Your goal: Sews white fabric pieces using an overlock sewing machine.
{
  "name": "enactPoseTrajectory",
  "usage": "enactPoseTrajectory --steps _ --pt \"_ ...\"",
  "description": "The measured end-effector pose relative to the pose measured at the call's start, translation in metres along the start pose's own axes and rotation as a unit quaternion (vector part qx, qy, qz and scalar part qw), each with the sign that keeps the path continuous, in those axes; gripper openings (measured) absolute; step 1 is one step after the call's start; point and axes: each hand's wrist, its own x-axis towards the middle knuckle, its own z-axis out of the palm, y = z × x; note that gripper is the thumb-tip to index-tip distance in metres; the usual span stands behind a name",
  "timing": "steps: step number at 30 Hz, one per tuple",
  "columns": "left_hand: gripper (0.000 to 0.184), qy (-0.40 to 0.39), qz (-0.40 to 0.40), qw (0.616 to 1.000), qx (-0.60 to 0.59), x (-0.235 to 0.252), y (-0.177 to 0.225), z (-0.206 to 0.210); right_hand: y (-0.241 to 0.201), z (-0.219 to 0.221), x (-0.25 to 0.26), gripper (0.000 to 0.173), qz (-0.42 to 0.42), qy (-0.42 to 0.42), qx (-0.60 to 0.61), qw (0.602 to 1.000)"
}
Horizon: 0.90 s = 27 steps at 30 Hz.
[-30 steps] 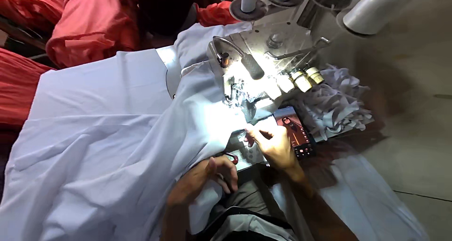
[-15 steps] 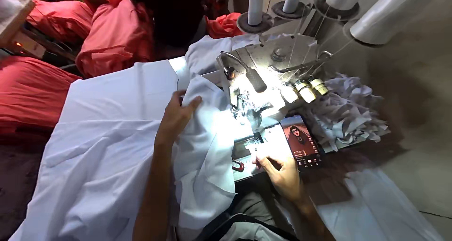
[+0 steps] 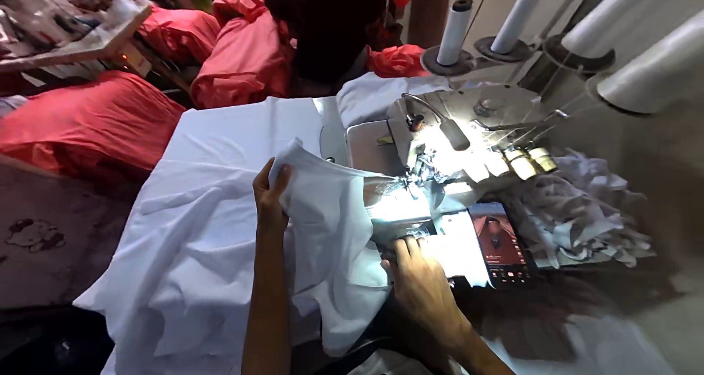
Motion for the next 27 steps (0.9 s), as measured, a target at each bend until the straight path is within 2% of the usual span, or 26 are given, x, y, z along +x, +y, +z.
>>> enactPoseTrajectory --steps 5,8,11,13,14,15,16,17,18,24,27 --pt "0.017 -0.008 0.01 0.999 -0.039 -0.003 0.0 -0.004 0.002 -0.004 -0.011 0.023 -0.021 -0.01 -0.052 0.998" --pt "0.018 -0.02 0.016 0.999 -0.044 -0.003 0.0 -0.004 0.013 -0.031 -0.024 0.022 -0.011 -0.067 -0.045 0.997" --pt "0.019 -0.04 0.03 0.997 -0.05 -0.002 0.0 -0.005 0.037 -0.076 -0.036 0.026 0.022 -0.162 0.058 0.985" --pt "0.02 -0.055 0.041 0.996 -0.054 -0.002 0.002 -0.006 0.057 -0.109 -0.035 0.039 0.043 -0.239 0.228 0.943" --pt "0.02 -0.061 0.048 0.995 -0.059 -0.003 0.003 -0.006 0.063 -0.119 -0.031 0.045 0.052 -0.269 0.338 0.9" --pt "0.02 -0.067 0.055 0.994 -0.066 -0.003 0.004 -0.006 0.065 -0.125 -0.025 0.048 0.072 -0.289 0.454 0.84" --pt "0.02 -0.076 0.064 0.992 -0.073 -0.003 0.003 -0.006 0.062 -0.125 -0.02 0.048 0.097 -0.292 0.544 0.78" --pt "0.021 -0.083 0.074 0.991 -0.079 -0.004 0.003 -0.007 0.057 -0.123 -0.014 0.046 0.125 -0.286 0.596 0.74" --pt "0.021 -0.089 0.083 0.989 -0.084 -0.004 0.002 -0.007 0.05 -0.12 -0.005 0.044 0.147 -0.277 0.618 0.721" --pt "0.02 -0.11 0.109 0.982 -0.109 -0.004 -0.002 -0.009 0.02 -0.097 0.058 0.042 0.222 -0.217 0.656 0.688" --pt "0.019 -0.109 0.113 0.982 -0.101 -0.003 -0.003 -0.01 0.018 -0.093 0.078 0.041 0.254 -0.229 0.663 0.666"
